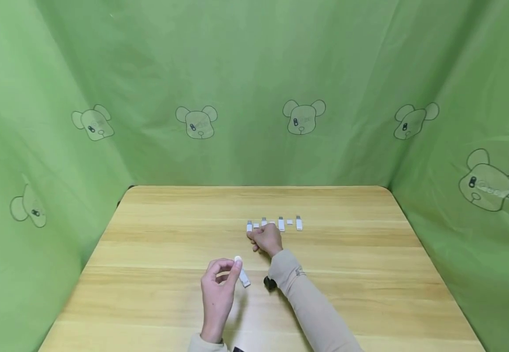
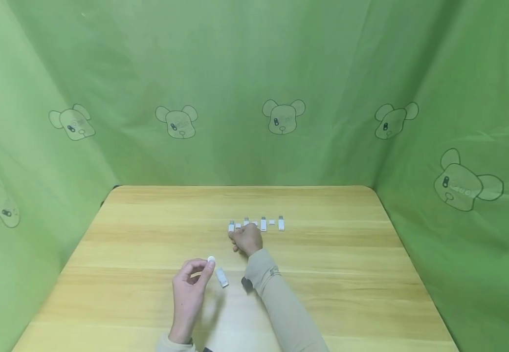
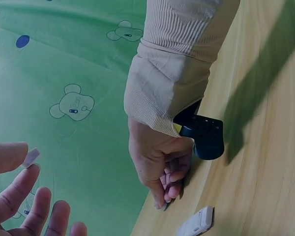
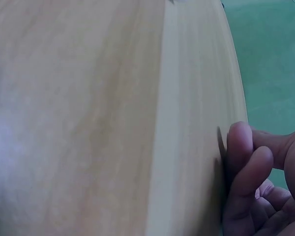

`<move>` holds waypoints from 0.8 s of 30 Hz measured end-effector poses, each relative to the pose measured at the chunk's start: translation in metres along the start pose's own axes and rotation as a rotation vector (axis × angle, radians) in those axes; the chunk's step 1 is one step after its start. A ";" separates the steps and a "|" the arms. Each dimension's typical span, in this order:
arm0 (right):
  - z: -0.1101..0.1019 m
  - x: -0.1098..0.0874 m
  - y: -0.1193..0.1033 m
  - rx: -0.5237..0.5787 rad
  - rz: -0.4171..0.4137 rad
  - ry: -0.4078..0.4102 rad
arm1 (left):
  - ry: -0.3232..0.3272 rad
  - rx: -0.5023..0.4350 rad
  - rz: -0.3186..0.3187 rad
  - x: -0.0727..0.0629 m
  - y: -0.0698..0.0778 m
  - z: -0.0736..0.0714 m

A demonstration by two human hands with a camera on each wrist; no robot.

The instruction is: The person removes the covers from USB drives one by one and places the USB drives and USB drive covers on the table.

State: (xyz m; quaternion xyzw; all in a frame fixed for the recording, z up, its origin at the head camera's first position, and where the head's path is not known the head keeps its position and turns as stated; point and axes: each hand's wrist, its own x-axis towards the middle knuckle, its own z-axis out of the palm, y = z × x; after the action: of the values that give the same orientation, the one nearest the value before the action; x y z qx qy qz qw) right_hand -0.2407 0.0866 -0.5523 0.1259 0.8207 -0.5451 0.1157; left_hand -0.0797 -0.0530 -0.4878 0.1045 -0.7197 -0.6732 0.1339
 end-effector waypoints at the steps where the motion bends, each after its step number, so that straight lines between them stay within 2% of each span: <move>1: 0.000 0.001 0.000 0.002 0.000 -0.002 | 0.003 0.001 0.002 0.000 0.000 0.000; 19: 0.001 0.002 0.001 0.012 0.004 0.018 | 0.006 0.005 -0.017 0.003 -0.004 0.002; 24: 0.000 0.000 0.001 -0.004 -0.004 -0.009 | 0.013 0.012 -0.022 0.008 -0.006 0.002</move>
State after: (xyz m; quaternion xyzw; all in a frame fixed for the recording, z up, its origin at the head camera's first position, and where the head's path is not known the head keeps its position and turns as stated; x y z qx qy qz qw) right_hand -0.2399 0.0870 -0.5534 0.1216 0.8215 -0.5443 0.1186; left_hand -0.0877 -0.0545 -0.4932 0.1175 -0.7217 -0.6695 0.1306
